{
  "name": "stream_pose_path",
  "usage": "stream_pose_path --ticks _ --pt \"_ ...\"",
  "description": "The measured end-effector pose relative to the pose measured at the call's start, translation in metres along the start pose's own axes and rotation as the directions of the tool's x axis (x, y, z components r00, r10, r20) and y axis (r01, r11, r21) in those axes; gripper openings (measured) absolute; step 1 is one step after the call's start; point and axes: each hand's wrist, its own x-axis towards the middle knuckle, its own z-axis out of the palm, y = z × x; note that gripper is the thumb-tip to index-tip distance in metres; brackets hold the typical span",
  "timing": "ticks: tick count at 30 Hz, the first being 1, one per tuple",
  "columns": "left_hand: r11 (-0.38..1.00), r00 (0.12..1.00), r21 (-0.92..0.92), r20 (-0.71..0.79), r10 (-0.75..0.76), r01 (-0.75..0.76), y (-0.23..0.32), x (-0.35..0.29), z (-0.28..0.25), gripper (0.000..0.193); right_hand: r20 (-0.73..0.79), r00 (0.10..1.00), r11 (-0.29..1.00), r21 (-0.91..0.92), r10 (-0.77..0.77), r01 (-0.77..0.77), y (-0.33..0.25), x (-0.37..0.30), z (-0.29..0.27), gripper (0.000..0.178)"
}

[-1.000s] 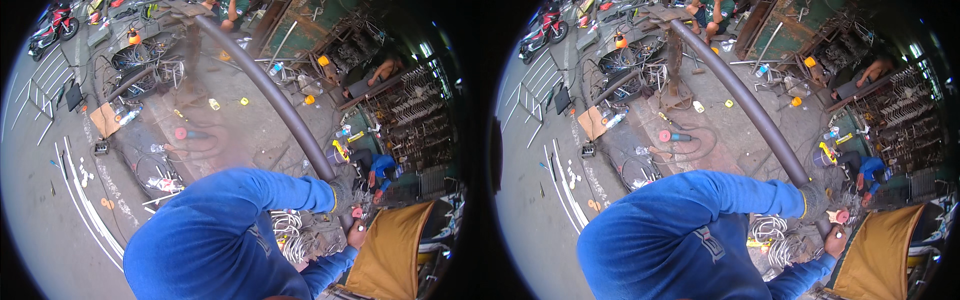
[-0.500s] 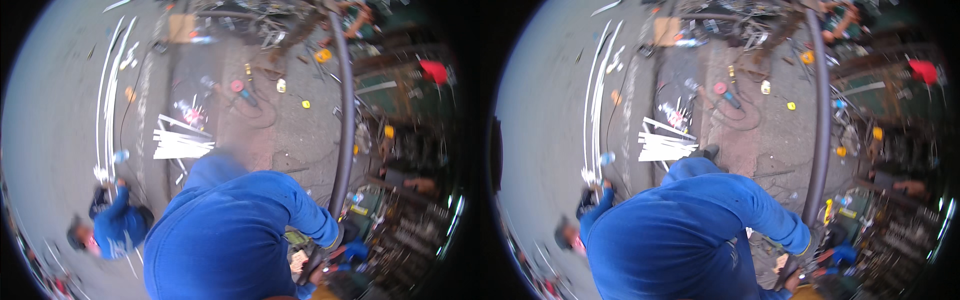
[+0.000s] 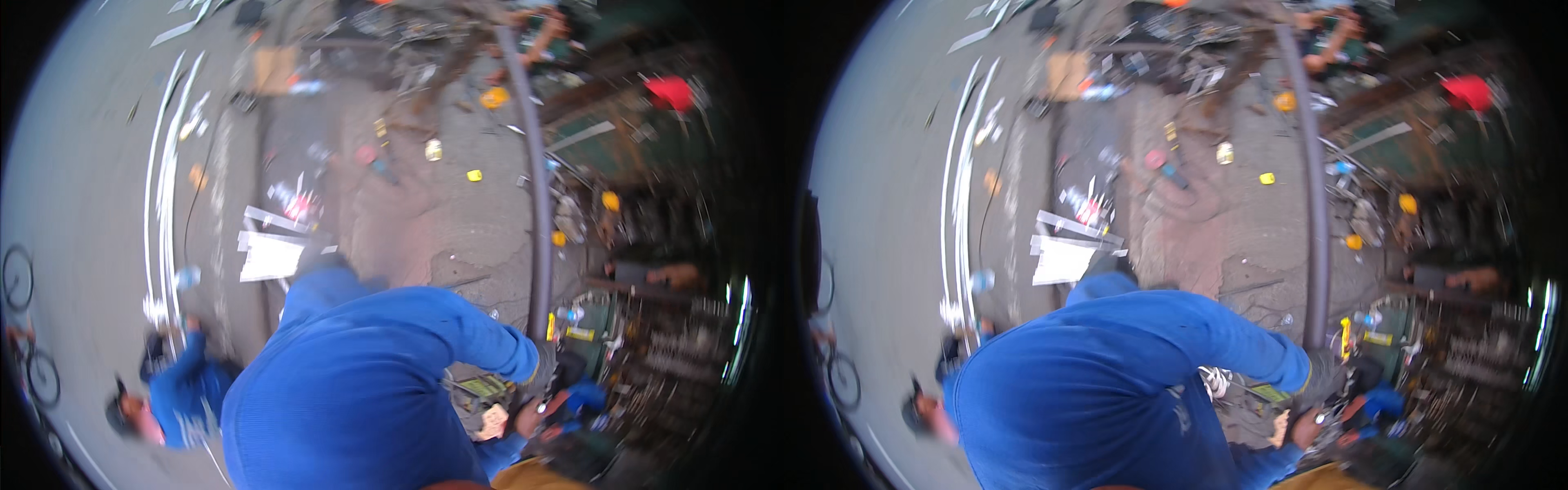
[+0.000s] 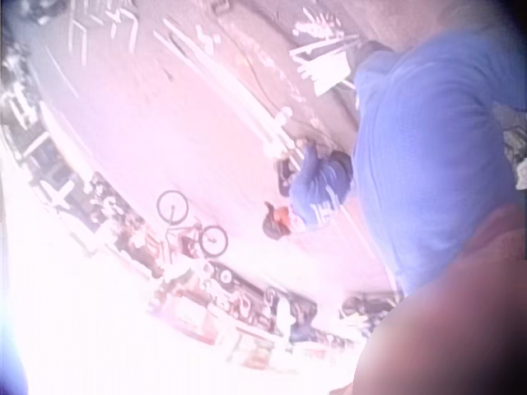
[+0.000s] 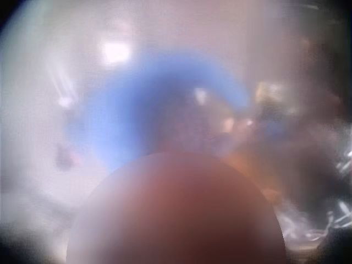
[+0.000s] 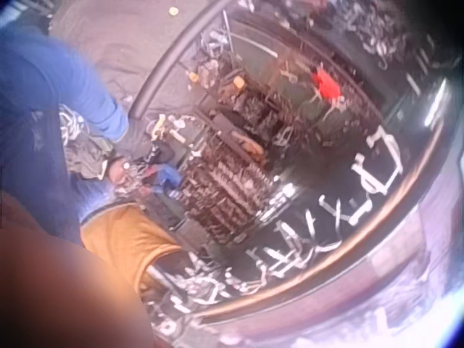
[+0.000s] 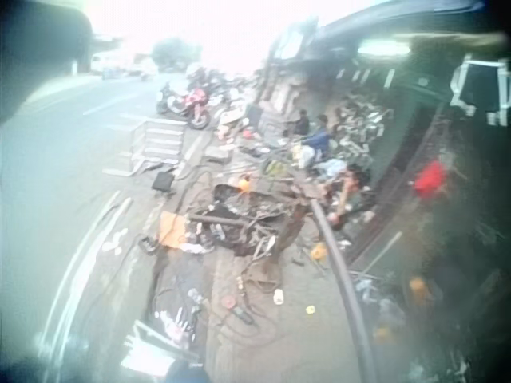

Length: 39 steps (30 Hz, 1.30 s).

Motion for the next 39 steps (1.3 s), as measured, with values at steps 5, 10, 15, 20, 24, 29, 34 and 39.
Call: stream_pose_path --ticks 5,10,15,20,24,29,34,39 --pt "0.993 0.996 0.106 0.062 -0.062 0.056 -0.009 -0.041 -0.007 0.026 -0.195 0.977 0.99 -0.09 0.09 -0.11 -0.047 -0.028 0.004 0.065" --pt "0.987 0.993 0.139 0.082 -0.09 0.078 -0.013 -0.077 -0.036 0.027 -0.239 0.96 0.98 -0.098 0.145 -0.172 -0.065 -0.045 0.0 0.068" --pt "0.989 0.995 0.143 0.094 -0.045 0.031 0.012 -0.123 -0.066 0.027 -0.167 0.978 0.98 -0.135 0.125 -0.148 -0.076 -0.091 -0.01 0.054" --pt "0.996 0.998 0.073 -0.029 0.048 -0.046 0.036 -0.195 -0.071 0.027 -0.176 0.965 0.969 -0.115 0.195 -0.217 -0.101 -0.194 0.008 0.052" --pt "0.995 0.983 0.009 -0.154 0.097 -0.097 0.039 -0.221 -0.067 0.027 -0.218 0.953 0.968 -0.091 0.21 -0.234 -0.119 -0.229 0.014 0.055" --pt "0.99 0.932 -0.04 -0.344 0.113 -0.135 0.026 -0.209 -0.052 0.027 -0.266 0.94 0.961 -0.121 0.211 -0.25 -0.127 -0.208 0.011 0.053" --pt "0.992 0.934 -0.056 -0.346 0.089 -0.115 0.017 -0.202 -0.034 0.027 -0.244 0.955 0.97 -0.131 0.169 -0.205 -0.12 -0.204 0.013 0.052" --pt "0.997 0.992 -0.028 -0.107 0.069 -0.073 0.021 -0.211 -0.048 0.027 -0.272 0.95 0.98 -0.077 0.156 -0.183 -0.115 -0.2 0.015 0.052"
